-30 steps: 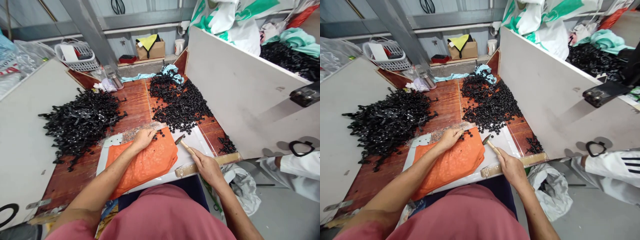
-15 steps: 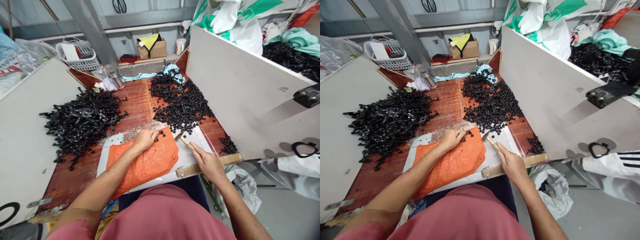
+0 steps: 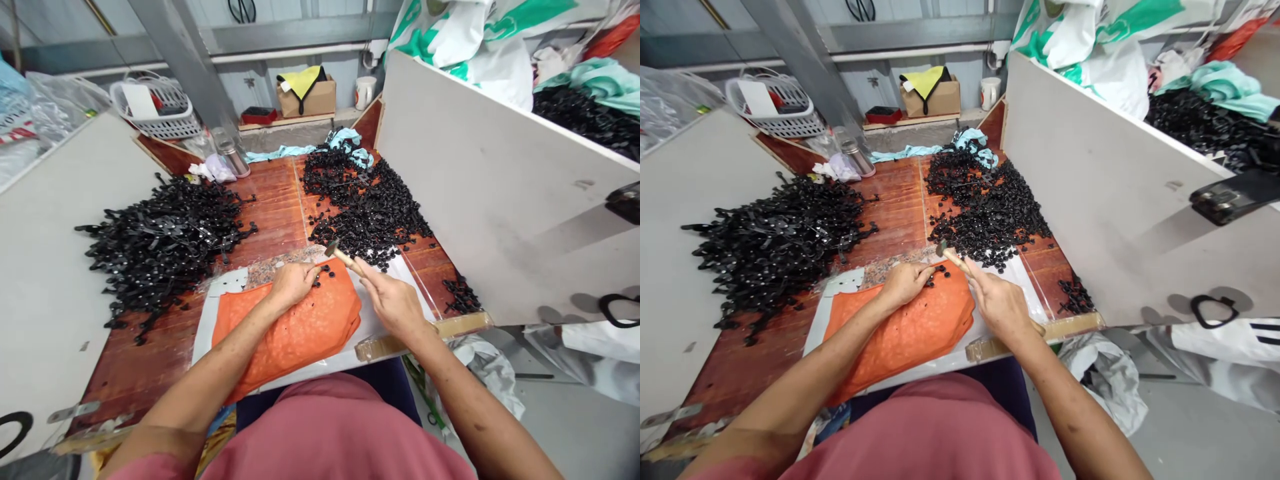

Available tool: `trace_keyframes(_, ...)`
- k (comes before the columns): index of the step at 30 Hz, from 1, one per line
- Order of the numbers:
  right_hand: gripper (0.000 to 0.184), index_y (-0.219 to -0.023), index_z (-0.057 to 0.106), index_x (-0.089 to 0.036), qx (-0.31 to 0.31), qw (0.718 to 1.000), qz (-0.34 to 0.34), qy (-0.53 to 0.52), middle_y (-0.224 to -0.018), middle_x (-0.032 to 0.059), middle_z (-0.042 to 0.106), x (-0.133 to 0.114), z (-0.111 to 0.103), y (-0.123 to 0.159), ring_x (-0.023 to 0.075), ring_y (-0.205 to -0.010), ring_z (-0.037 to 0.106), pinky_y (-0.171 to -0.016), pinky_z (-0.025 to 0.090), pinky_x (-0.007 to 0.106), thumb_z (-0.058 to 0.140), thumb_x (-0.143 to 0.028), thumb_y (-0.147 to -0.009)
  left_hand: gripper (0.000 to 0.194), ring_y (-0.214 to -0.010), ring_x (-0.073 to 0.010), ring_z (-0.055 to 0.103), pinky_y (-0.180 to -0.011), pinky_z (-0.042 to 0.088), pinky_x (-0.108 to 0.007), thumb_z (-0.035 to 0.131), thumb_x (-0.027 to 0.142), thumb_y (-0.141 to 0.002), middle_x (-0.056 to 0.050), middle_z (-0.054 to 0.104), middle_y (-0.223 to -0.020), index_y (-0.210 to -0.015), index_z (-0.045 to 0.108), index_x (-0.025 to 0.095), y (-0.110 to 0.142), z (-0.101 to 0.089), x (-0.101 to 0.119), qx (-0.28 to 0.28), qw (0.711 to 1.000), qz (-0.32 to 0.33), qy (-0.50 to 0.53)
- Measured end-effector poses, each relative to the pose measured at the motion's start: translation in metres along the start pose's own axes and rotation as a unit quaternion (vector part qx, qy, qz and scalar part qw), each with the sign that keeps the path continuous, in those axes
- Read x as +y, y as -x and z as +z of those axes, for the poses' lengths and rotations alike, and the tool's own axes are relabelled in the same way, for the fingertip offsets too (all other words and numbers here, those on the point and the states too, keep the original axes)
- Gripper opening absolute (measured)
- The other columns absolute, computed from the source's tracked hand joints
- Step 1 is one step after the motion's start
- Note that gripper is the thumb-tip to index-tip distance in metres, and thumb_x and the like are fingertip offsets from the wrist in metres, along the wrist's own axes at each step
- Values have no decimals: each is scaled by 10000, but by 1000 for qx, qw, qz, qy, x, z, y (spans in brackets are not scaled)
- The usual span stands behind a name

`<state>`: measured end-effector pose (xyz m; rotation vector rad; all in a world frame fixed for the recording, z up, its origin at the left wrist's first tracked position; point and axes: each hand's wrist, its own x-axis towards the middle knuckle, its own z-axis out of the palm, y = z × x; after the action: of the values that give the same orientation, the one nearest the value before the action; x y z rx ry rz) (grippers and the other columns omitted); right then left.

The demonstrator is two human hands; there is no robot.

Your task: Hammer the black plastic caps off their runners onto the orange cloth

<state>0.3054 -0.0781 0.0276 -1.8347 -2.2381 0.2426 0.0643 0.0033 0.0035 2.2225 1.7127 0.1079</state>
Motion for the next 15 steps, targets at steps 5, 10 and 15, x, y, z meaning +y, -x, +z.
trace_keyframes(5,480,-1574,477,-357,-62,997,-3,53,-983,43,813,0,-3,-6,238,-821,763,-706,526,306,402,-387,-1100,486,-924,-279,724,-758,439,-320,369,454,-1050,-111,796,-969,-921,781,230,1,-3,2,-15,1000,1,-8)
trace_keyframes(10,476,-1568,474,-382,-78,994,-4,78,-999,44,814,4,-3,-13,243,-814,763,-709,520,312,381,-407,-1101,357,-986,-253,713,-854,485,-321,416,384,-1038,-77,770,-1114,-1299,624,257,10,-12,-7,-24,993,72,95)
trace_keyframes(15,472,-1564,475,-408,-61,997,2,37,-1045,29,817,7,1,-12,223,-843,769,-739,540,300,404,-403,-1098,311,-872,-201,686,-817,461,-289,476,263,-974,-15,748,-986,-1233,644,294,17,-12,-15,-73,971,143,177)
